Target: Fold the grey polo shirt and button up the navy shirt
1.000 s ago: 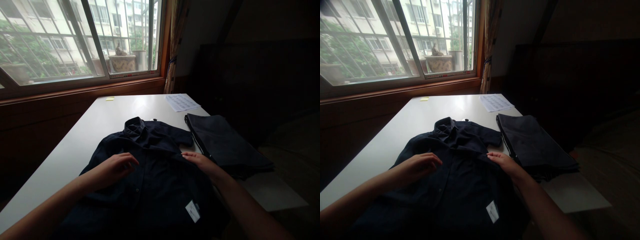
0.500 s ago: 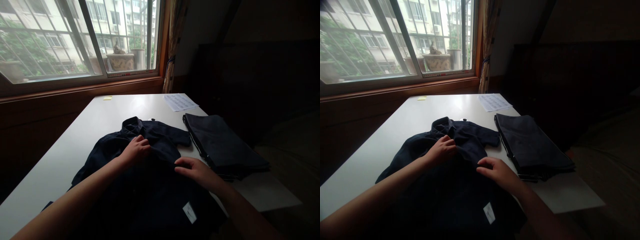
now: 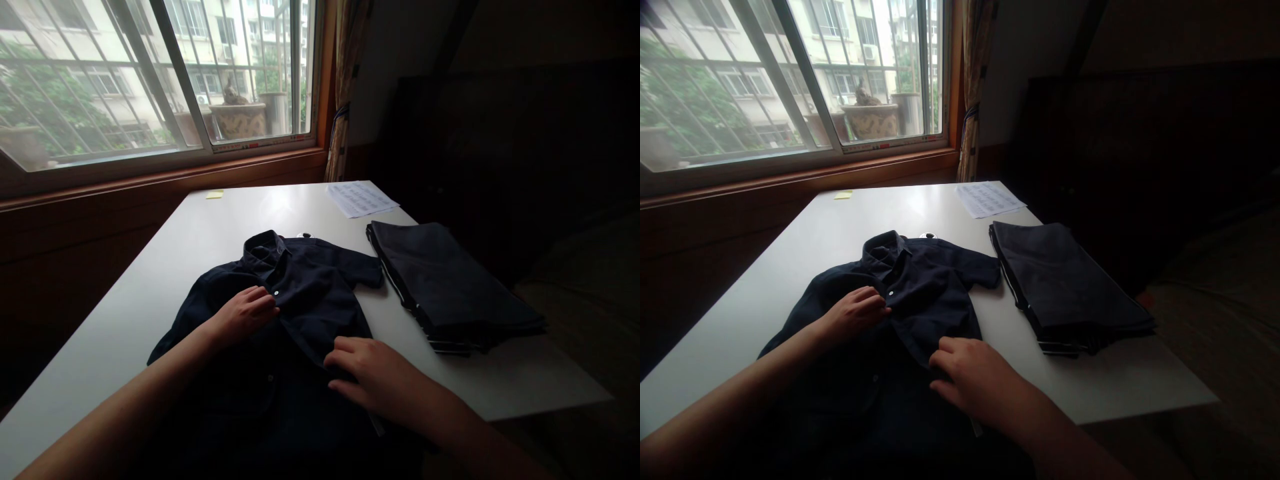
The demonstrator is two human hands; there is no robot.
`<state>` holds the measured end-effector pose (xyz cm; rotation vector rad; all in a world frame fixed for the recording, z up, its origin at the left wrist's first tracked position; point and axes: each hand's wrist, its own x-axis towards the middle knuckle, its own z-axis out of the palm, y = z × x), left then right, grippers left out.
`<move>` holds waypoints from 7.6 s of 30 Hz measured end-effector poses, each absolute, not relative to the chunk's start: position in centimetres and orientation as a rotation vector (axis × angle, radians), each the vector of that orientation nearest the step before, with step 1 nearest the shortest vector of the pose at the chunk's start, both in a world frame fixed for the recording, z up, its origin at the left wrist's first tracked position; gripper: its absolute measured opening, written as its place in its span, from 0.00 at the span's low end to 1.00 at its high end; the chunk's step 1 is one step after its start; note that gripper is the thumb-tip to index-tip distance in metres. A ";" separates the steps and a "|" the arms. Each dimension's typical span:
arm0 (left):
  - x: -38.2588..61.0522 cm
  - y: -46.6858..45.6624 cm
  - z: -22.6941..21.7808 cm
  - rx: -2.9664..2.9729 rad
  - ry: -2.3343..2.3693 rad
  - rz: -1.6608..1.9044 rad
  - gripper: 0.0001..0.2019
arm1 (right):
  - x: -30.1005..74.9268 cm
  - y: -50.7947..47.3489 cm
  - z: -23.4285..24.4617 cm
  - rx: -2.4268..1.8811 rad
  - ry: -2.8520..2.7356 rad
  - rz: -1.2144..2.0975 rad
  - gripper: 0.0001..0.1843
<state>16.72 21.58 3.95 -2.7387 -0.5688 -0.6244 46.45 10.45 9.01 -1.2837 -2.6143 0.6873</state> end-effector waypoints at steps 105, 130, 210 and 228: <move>17.2 20.8 2.7 -3.417 -1.580 -1.195 0.13 | 42.7 18.3 6.9 -1.242 -2.152 0.917 0.14; 16.5 20.1 4.5 -3.414 -0.960 -0.887 0.06 | 41.6 20.9 4.5 -1.216 -1.515 1.615 0.16; 18.3 17.1 4.2 -2.731 -0.824 -0.895 0.03 | 39.3 17.4 4.3 -1.214 -1.846 0.871 0.05; 18.2 17.2 4.1 -2.704 -0.755 -0.858 0.04 | 39.6 17.9 4.3 -1.192 -1.597 1.325 0.13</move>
